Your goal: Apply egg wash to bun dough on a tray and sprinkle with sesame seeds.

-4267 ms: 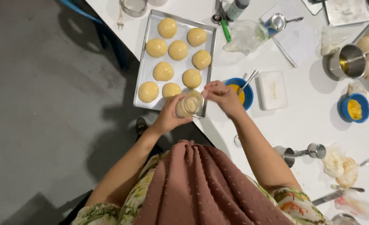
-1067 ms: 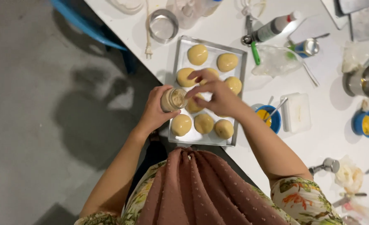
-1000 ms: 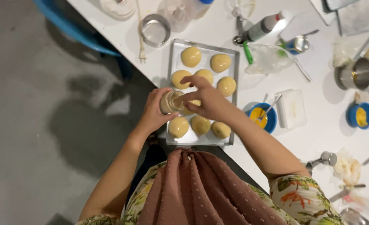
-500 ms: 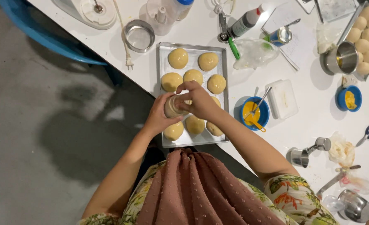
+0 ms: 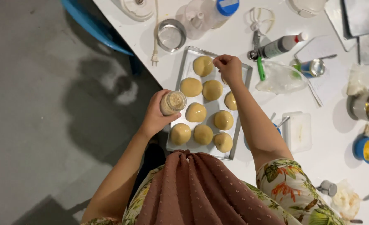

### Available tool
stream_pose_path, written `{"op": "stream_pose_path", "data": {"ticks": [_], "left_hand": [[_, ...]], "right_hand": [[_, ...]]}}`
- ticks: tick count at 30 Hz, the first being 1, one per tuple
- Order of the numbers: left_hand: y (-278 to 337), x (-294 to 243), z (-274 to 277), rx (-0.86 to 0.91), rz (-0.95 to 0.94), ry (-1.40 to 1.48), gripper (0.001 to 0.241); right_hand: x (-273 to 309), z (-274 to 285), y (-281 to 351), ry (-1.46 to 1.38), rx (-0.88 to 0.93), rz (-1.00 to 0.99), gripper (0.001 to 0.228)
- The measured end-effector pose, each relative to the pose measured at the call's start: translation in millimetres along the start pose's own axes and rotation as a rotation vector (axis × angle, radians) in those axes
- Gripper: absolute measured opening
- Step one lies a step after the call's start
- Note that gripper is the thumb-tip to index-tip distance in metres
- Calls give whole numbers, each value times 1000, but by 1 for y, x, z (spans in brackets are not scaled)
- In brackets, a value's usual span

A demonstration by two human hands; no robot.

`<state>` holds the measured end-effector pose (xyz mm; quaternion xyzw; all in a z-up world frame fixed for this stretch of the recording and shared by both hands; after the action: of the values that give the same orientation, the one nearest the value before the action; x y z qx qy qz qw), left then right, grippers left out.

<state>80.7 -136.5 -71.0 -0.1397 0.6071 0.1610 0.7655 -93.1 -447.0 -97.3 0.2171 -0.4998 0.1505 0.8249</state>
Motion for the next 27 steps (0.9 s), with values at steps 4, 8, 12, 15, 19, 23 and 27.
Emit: {"op": "stream_pose_path", "data": {"ticks": [4, 8, 12, 15, 19, 23, 27], "left_hand": [[12, -4, 8, -38, -14, -32, 77], [18, -6, 8, -59, -40, -64, 75], [20, -7, 6, -54, -29, -29, 74], [21, -7, 7, -58, -38, -17, 74], [22, -8, 10, -44, -42, 17, 73], [27, -8, 17, -57, -42, -9, 74], [31, -6, 22, -53, -24, -17, 75]], "right_hand": [[-15, -3, -12, 85, -28, 26, 12], [-25, 0, -10, 137, -41, 25, 14], [-30, -1, -1, 75, 21, -6, 16], [-18, -12, 16, 65, 98, 21, 17], [4, -39, 53, 222, 162, 62, 18], [14, -63, 70, 401, 253, 101, 19], [15, -74, 69, 430, 245, 131, 19]]}}
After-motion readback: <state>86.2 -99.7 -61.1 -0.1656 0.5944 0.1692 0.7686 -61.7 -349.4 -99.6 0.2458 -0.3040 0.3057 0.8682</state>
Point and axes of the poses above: each hand's wrist, its own y-axis away from the middle knuckle, its own z-axis out of the back of the hand, x = y × z, the point moved 3 cm from there along -y, towards the middle knuckle, and after that the axes turned 9 degrees about -y, right-handed, at the moved point
